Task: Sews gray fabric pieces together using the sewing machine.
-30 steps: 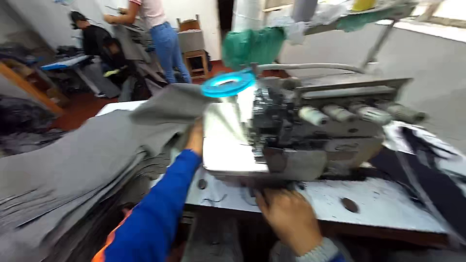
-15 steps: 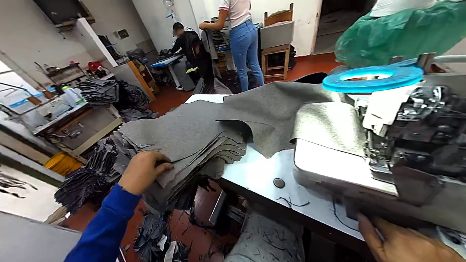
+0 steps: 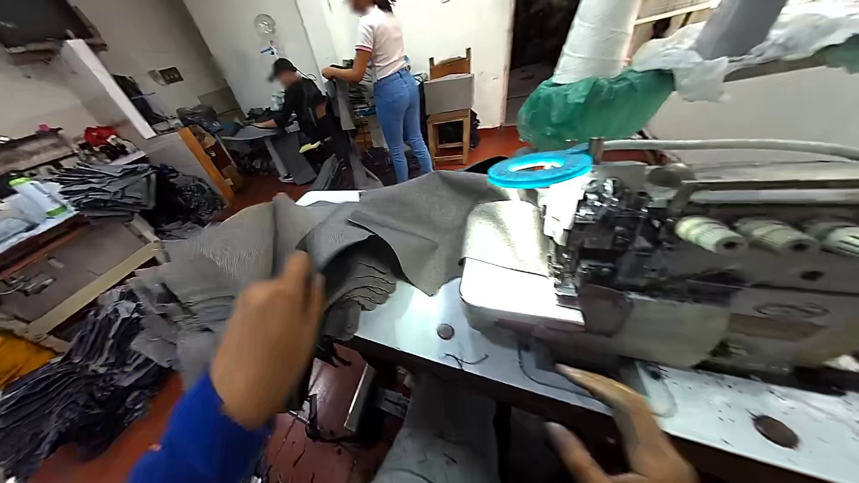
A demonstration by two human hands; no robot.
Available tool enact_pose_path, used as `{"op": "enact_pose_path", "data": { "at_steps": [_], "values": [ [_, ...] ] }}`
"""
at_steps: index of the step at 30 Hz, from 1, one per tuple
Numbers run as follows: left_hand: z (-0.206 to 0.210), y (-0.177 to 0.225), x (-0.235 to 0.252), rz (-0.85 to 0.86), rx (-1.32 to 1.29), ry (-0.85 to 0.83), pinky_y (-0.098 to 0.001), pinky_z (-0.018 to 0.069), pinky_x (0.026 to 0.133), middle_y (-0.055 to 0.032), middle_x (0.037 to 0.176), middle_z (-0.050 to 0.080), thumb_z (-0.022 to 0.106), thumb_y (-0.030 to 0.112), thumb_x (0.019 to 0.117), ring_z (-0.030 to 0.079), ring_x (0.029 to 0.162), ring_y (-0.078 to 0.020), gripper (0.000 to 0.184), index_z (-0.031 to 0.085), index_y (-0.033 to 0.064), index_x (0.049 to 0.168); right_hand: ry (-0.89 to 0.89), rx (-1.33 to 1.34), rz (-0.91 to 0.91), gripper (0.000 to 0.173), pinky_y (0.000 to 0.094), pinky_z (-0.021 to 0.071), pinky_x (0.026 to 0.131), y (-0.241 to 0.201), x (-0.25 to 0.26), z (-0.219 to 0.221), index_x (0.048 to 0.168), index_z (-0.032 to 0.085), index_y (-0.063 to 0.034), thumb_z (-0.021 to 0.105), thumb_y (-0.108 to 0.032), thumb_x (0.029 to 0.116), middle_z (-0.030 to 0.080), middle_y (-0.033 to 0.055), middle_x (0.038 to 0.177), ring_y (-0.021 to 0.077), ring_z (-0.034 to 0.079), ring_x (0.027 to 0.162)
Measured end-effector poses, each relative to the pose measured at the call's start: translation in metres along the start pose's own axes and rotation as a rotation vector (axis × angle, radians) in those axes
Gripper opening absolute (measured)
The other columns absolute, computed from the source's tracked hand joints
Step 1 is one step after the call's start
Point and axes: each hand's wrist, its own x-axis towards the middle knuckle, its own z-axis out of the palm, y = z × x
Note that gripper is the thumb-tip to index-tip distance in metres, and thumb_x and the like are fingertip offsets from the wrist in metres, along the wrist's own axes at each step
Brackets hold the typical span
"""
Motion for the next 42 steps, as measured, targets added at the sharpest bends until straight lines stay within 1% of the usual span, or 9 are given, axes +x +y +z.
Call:
{"op": "enact_pose_path", "data": {
  "at_steps": [6, 9, 12, 18, 23, 29, 33, 39, 42],
  "values": [
    [0.078, 0.147, 0.006, 0.117, -0.483, 0.033, -0.0386, 0.0489, 0.047, -0.0066, 0.056, 0.053, 0.054, 0.014, 0.1015, 0.059, 0.049, -0.0218, 0.017, 0.061, 0.0024, 0.090, -0.114, 0.745, 0.343, 0.080, 0.0225, 0.0496, 0.103, -0.058, 0.040, 0.029, 0.146, 0.035, 0.0132, 0.073, -0.025, 0.0877, 0.060, 0.0140, 0.135, 0.0043, 0.059, 0.121],
    [0.115, 0.138, 0.021, 0.291, -0.622, 0.019, -0.0445, 0.0590, 0.073, -0.0075, 0.090, 0.071, 0.048, 0.020, 0.1046, 0.071, 0.084, -0.0211, 0.026, 0.070, 0.0054, 0.102, 0.114, 0.751, 0.567, 0.038, 0.0285, 0.0548, 0.095, -0.057, 0.065, 0.030, 0.130, 0.055, 0.0141, 0.056, -0.009, 0.0997, 0.067, 0.0186, 0.116, 0.0116, 0.066, 0.105],
    [0.145, 0.108, 0.030, 0.572, -0.593, -0.171, -0.0490, 0.0458, 0.113, -0.0104, 0.143, 0.063, 0.042, 0.024, 0.1035, 0.056, 0.137, -0.0276, 0.042, 0.067, 0.0092, 0.134, 0.143, 0.683, 0.656, 0.024, 0.0327, 0.0546, 0.081, -0.049, 0.068, 0.046, 0.114, 0.062, 0.0117, 0.053, -0.007, 0.1001, 0.067, 0.0156, 0.096, 0.0141, 0.065, 0.088],
    [0.124, 0.070, 0.061, 0.787, -0.480, -0.454, -0.0512, 0.0422, 0.114, -0.0139, 0.146, 0.060, 0.061, 0.024, 0.0932, 0.054, 0.138, -0.0335, 0.053, 0.060, 0.0051, 0.143, -0.087, 0.607, 0.604, 0.020, 0.0416, 0.0553, 0.080, -0.052, 0.034, 0.072, 0.106, 0.064, 0.0176, 0.059, 0.000, 0.0976, 0.069, 0.0254, 0.088, 0.0267, 0.068, 0.082],
    [0.116, 0.089, 0.047, 0.772, -0.432, -0.535, -0.0686, 0.0288, 0.115, -0.0298, 0.153, 0.046, 0.067, 0.035, 0.0955, 0.040, 0.143, -0.0531, 0.071, 0.047, -0.0076, 0.149, -0.152, 0.232, 0.285, 0.018, 0.0415, 0.0587, 0.076, -0.018, 0.011, -0.031, 0.104, 0.070, 0.0112, 0.059, 0.000, 0.0959, 0.073, 0.0202, 0.089, 0.0256, 0.072, 0.080],
    [0.154, 0.089, 0.042, 0.730, -0.482, -0.154, -0.0615, 0.0479, 0.097, -0.0269, 0.126, 0.068, 0.043, 0.067, 0.0992, 0.064, 0.117, -0.0472, 0.078, 0.068, -0.0016, 0.125, 0.437, -0.334, 0.682, 0.026, 0.0516, 0.0553, 0.072, 0.094, 0.028, -0.193, 0.112, 0.068, 0.0045, 0.055, -0.016, 0.1040, 0.070, 0.0180, 0.086, 0.0300, 0.068, 0.075],
    [0.180, 0.114, 0.069, 0.604, -0.511, 0.067, -0.0497, 0.0483, 0.052, -0.0112, 0.076, 0.062, 0.050, 0.058, 0.0929, 0.062, 0.063, -0.0301, 0.057, 0.067, 0.0050, 0.081, 0.070, -0.547, 0.781, 0.031, 0.0627, 0.0467, 0.099, 0.164, 0.093, -0.212, 0.126, 0.065, 0.0049, 0.053, -0.013, 0.1037, 0.067, 0.0298, 0.116, 0.0458, 0.064, 0.112],
    [0.189, 0.104, 0.073, 0.604, -0.494, -0.033, -0.0588, 0.0461, 0.061, -0.0168, 0.084, 0.064, 0.042, 0.068, 0.0963, 0.061, 0.070, -0.0361, 0.074, 0.066, 0.0050, 0.127, -0.293, -0.794, 0.876, 0.027, 0.0668, 0.0444, 0.100, 0.167, 0.126, -0.191, 0.120, 0.062, 0.0144, 0.055, -0.003, 0.1002, 0.061, 0.0354, 0.128, 0.0513, 0.057, 0.124],
    [0.192, 0.103, 0.076, 0.595, -0.487, -0.053, -0.0585, 0.0438, 0.060, -0.0151, 0.085, 0.060, 0.040, 0.068, 0.0968, 0.058, 0.070, -0.0352, 0.071, 0.064, 0.0082, 0.127, -0.283, -0.778, 0.848, 0.026, 0.0662, 0.0461, 0.097, 0.182, 0.127, -0.196, 0.117, 0.064, 0.0121, 0.058, -0.005, 0.0985, 0.063, 0.0334, 0.125, 0.0493, 0.059, 0.121]
  ]
}}
